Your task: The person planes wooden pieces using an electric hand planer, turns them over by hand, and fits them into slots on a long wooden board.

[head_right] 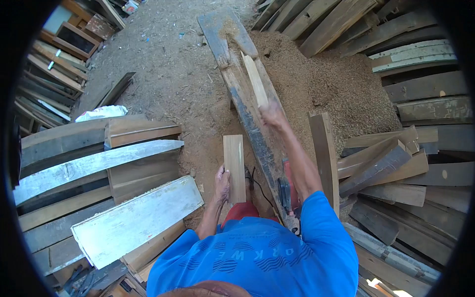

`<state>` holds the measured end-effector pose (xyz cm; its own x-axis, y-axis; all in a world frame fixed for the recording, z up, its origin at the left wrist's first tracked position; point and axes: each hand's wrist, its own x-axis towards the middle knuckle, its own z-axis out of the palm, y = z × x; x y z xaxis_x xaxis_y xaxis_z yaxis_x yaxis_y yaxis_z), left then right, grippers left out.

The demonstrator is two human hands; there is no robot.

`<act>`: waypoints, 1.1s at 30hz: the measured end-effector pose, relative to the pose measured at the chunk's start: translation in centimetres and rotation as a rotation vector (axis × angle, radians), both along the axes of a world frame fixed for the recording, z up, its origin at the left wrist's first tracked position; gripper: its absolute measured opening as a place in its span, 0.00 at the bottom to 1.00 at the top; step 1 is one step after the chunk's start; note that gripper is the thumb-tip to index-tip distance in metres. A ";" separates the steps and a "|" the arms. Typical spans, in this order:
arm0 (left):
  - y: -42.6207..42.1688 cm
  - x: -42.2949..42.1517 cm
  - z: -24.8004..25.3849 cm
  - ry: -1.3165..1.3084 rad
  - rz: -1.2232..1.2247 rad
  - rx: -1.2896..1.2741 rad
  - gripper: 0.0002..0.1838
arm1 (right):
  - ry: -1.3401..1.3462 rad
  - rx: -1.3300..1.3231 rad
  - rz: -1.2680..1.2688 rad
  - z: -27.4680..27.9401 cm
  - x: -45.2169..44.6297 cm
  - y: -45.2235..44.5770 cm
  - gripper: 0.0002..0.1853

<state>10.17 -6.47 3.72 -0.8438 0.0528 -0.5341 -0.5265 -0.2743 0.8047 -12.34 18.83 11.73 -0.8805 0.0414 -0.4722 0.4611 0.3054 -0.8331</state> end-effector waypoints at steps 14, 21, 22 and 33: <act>0.1 -1.5 1.5 0.018 0.065 0.030 0.22 | 0.295 1.011 0.326 2.8 0.0 7.7 0.12; -0.5 -0.5 -0.3 0.017 0.082 0.176 0.22 | 0.613 0.615 -0.071 21.0 0.9 3.9 0.12; -0.4 -0.5 0.5 0.014 0.079 0.166 0.22 | 0.741 0.494 -0.173 23.7 1.7 3.0 0.11; -0.4 -1.5 2.1 0.102 0.052 0.093 0.21 | 0.377 0.833 0.254 6.0 5.4 6.2 0.22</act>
<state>8.64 -6.84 5.86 -0.8965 0.0532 -0.4398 -0.4261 -0.3752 0.8232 -6.98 25.07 17.77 -0.9979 0.0230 -0.0601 0.0443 0.9228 -0.3828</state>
